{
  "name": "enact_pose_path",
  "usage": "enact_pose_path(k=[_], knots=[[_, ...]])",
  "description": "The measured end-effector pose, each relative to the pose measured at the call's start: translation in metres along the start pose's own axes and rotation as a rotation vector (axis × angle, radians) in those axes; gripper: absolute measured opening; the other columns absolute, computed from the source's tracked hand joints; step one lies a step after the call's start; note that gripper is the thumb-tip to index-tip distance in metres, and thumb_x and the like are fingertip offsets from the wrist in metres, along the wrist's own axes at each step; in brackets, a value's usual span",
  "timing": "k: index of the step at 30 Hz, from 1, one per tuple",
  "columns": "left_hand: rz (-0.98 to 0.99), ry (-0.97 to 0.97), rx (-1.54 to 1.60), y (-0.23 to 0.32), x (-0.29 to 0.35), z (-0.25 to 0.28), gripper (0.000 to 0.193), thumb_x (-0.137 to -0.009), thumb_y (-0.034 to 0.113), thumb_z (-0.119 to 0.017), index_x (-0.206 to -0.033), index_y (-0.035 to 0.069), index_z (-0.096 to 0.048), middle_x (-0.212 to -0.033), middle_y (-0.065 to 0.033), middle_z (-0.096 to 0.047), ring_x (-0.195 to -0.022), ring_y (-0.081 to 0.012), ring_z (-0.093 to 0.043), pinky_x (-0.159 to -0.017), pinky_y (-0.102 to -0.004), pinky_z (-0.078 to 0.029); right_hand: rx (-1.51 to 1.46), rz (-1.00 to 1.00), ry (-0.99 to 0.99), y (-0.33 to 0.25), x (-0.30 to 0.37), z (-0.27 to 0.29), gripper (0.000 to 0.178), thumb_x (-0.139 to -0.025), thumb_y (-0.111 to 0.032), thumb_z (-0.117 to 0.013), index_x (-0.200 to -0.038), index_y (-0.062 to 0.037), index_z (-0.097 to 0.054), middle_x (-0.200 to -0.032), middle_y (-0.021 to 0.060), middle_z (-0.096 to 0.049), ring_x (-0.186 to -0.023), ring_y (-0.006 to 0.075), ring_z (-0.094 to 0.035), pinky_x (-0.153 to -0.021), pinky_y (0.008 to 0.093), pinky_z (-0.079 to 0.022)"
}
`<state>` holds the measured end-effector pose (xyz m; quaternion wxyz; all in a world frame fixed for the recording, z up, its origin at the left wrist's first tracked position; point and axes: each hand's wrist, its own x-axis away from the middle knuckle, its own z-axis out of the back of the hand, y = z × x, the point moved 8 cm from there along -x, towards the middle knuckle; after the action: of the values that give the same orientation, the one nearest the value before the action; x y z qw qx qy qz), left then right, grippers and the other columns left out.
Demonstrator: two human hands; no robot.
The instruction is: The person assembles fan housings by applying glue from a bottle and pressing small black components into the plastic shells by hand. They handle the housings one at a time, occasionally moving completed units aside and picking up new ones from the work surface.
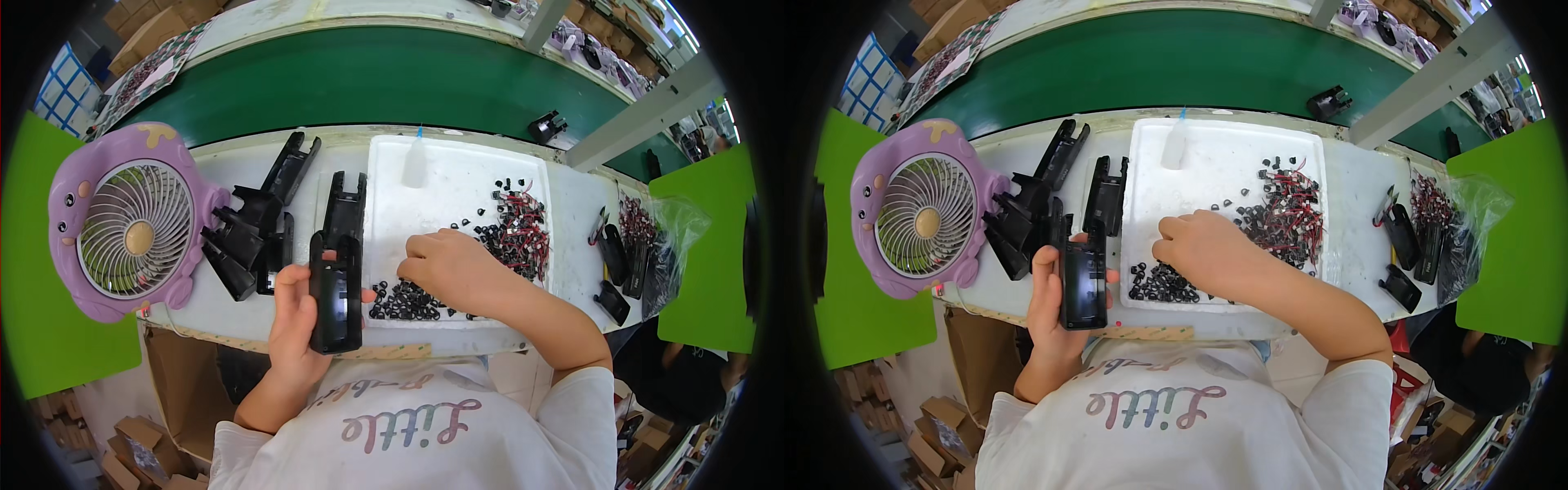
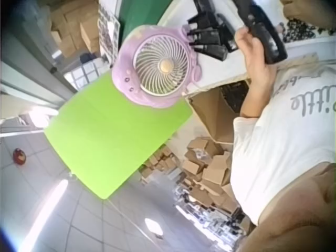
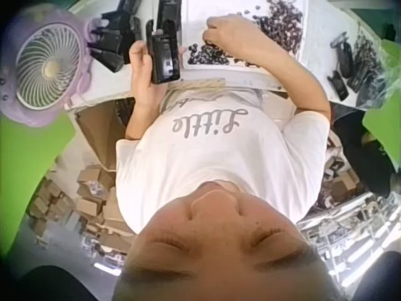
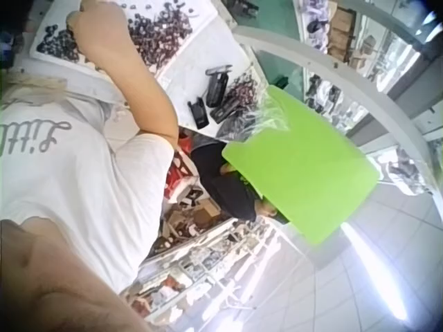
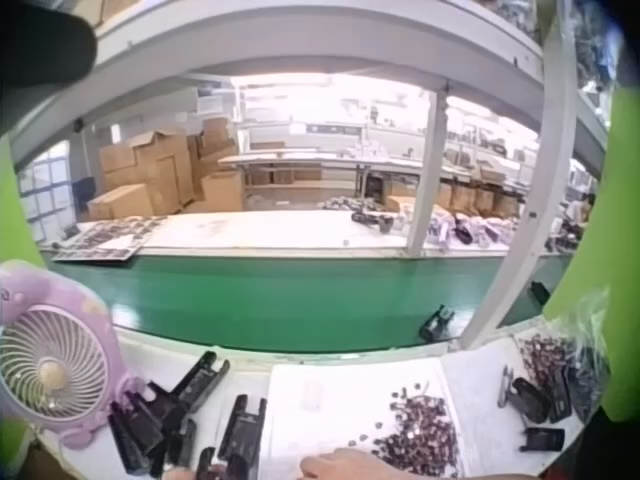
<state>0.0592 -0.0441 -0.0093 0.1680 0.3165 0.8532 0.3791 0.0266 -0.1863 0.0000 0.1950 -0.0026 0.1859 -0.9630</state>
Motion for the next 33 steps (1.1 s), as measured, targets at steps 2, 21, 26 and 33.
enact_pose_path(k=[2, 21, 26, 33], knots=[[0.101, 0.064, 0.076, -0.009, 0.0, -0.001, 0.048, -0.09, 0.022, -0.05, -0.131, 0.016, -0.025, -0.129, -0.0133, -0.036, -0.105, -0.0362, -0.053, -0.074, -0.0397, -0.052, 0.007, 0.002, -0.003, -0.001, 0.001, -0.002, 0.011, -0.074, -0.008, -0.058, -0.084, -0.0069, -0.061, -0.079, 0.0068, -0.055, -0.075, 0.0251, -0.058, -0.067, 0.0357, -0.047], [0.319, -0.109, 0.015, -0.03, 0.005, -0.018, 0.075, -0.079, 0.003, -0.062, -0.139, 0.008, -0.018, -0.132, -0.014, -0.041, -0.113, -0.0291, -0.051, -0.094, -0.0366, -0.04, -0.297, -0.044, 0.471, -0.019, 0.013, 0.041, 0.016, -0.07, 0.0, -0.066, -0.085, -0.0022, -0.06, -0.075, 0.0097, -0.056, -0.062, 0.0247, -0.056, -0.052, 0.032, -0.045], [0.211, -0.143, -0.077, -0.024, 0.002, -0.023, 0.085, -0.076, -0.007, -0.059, -0.142, 0.009, -0.009, -0.135, -0.0154, -0.037, -0.119, -0.0274, -0.045, -0.098, -0.0358, -0.036, -0.373, -0.138, 0.498, -0.014, 0.017, 0.045, 0.011, -0.071, 0.0, -0.066, -0.081, -0.002, -0.06, -0.073, 0.0093, -0.055, -0.057, 0.0216, -0.055, -0.049, 0.0294, -0.043], [0.155, -0.089, -0.134, -0.023, -0.006, -0.02, 0.082, -0.076, -0.008, -0.059, -0.142, 0.009, -0.014, -0.137, -0.0191, -0.034, -0.119, -0.0268, -0.044, -0.098, -0.0362, -0.036, -0.428, -0.282, 0.527, -0.002, 0.019, 0.046, 0.008, -0.075, -0.002, -0.065, -0.079, -0.0022, -0.058, -0.071, 0.0079, -0.054, -0.054, 0.0179, -0.053, -0.048, 0.028, -0.042]])
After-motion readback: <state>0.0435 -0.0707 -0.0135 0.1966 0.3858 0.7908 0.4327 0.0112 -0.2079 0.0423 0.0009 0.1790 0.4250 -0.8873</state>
